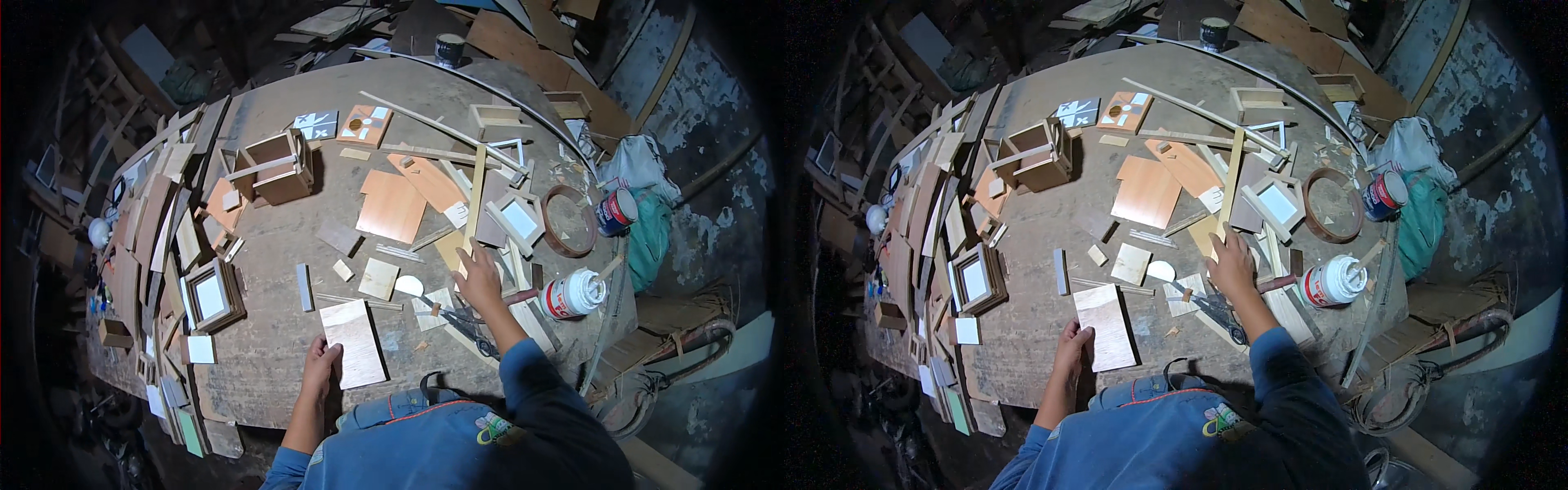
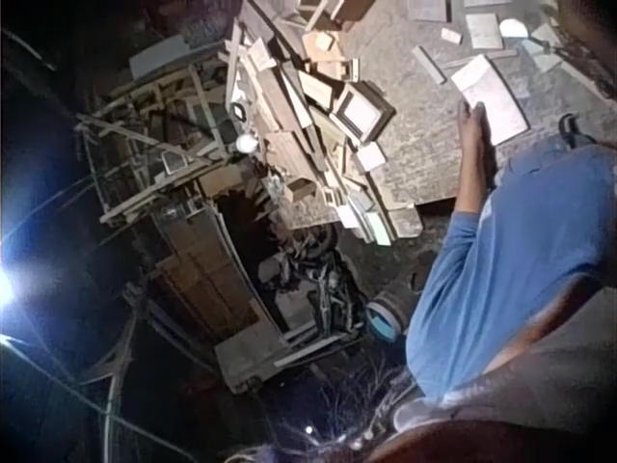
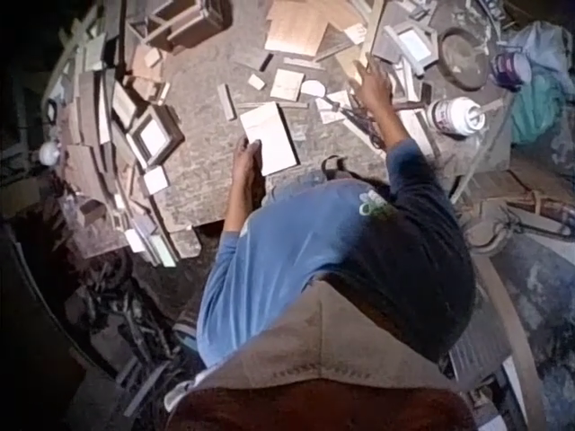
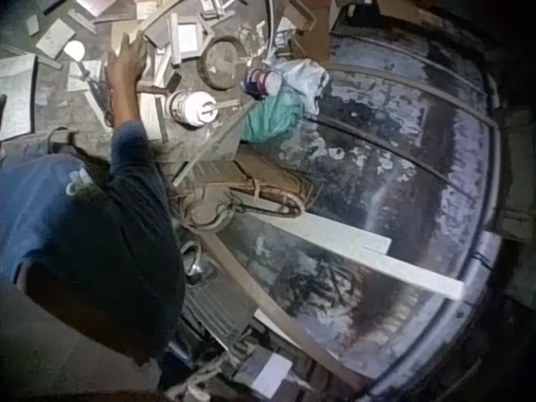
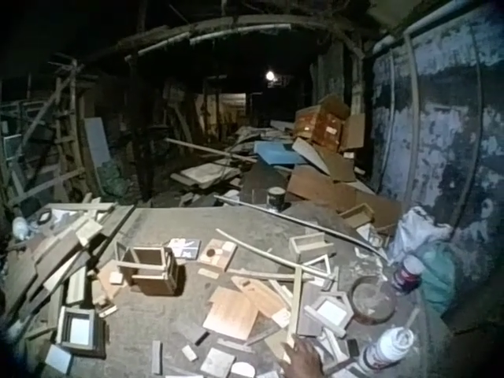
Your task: Assembling small wooden pieces and checking their fit to construct a box or frame on a workbench.
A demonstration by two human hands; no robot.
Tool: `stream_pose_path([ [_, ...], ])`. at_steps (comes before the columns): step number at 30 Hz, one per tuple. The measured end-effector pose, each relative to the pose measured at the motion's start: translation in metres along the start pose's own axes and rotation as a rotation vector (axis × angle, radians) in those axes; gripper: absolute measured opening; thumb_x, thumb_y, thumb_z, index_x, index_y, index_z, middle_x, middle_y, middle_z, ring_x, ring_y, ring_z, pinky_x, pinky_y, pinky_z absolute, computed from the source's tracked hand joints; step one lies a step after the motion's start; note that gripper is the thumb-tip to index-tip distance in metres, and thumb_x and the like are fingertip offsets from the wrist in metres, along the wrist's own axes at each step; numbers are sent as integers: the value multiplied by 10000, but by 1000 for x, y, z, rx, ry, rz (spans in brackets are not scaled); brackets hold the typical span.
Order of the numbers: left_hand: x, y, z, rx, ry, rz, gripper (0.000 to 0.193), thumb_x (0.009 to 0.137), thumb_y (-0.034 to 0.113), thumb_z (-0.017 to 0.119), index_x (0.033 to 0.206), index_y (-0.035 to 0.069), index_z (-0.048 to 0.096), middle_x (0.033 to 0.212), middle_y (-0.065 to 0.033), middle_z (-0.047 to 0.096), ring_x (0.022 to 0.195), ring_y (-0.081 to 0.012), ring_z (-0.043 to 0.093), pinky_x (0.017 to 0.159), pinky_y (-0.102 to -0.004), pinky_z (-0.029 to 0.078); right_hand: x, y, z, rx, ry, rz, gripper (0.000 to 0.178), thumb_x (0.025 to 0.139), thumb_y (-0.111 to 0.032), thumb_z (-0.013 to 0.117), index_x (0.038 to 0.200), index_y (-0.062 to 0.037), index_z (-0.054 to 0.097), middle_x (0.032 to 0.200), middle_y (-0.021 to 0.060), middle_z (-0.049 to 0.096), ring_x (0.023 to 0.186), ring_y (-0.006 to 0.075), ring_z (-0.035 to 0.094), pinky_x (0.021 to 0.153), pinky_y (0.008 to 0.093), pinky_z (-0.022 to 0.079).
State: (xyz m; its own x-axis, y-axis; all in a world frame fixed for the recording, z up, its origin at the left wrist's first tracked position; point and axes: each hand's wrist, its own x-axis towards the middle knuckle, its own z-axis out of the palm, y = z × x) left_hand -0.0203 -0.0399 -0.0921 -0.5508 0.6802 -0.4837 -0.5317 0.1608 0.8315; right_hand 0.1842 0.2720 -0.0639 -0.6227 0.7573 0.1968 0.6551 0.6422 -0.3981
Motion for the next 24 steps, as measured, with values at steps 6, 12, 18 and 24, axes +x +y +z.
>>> stream_pose_path([
  [6,-8,10,5,134,38,-32,275,854,36,554,1124,-11,554,866,-6,607,701,-68,528,662,-209,428,10,8,-1,22,-115,84,564,735,-177,689,1271,-109,527,1436,121,335,1269,318,364,993,452,361],
  [12,-3,-3,-4,105,44,4,272,845,23,564,1114,-20,558,821,6,599,680,-61,518,660,-200,423,3,-33,-9,4,102,-125,407,747,-129,652,1147,-78,598,1159,132,576,1103,317,510,910,432,411],
  [18,-2,-1,1,38,13,-19,258,857,14,555,1112,-27,557,859,-24,628,728,-80,566,707,-215,456,-18,-26,19,282,-81,-60,127,775,-132,596,864,-87,675,799,141,649,752,333,623,665,413,497],
  [24,-4,-2,-7,-50,-4,-53,251,864,26,541,1108,-30,556,970,-85,642,858,-145,609,802,-257,473,-37,-37,1,450,-284,55,114,744,-160,587,761,-97,681,718,99,657,683,290,637,606,377,500],
])
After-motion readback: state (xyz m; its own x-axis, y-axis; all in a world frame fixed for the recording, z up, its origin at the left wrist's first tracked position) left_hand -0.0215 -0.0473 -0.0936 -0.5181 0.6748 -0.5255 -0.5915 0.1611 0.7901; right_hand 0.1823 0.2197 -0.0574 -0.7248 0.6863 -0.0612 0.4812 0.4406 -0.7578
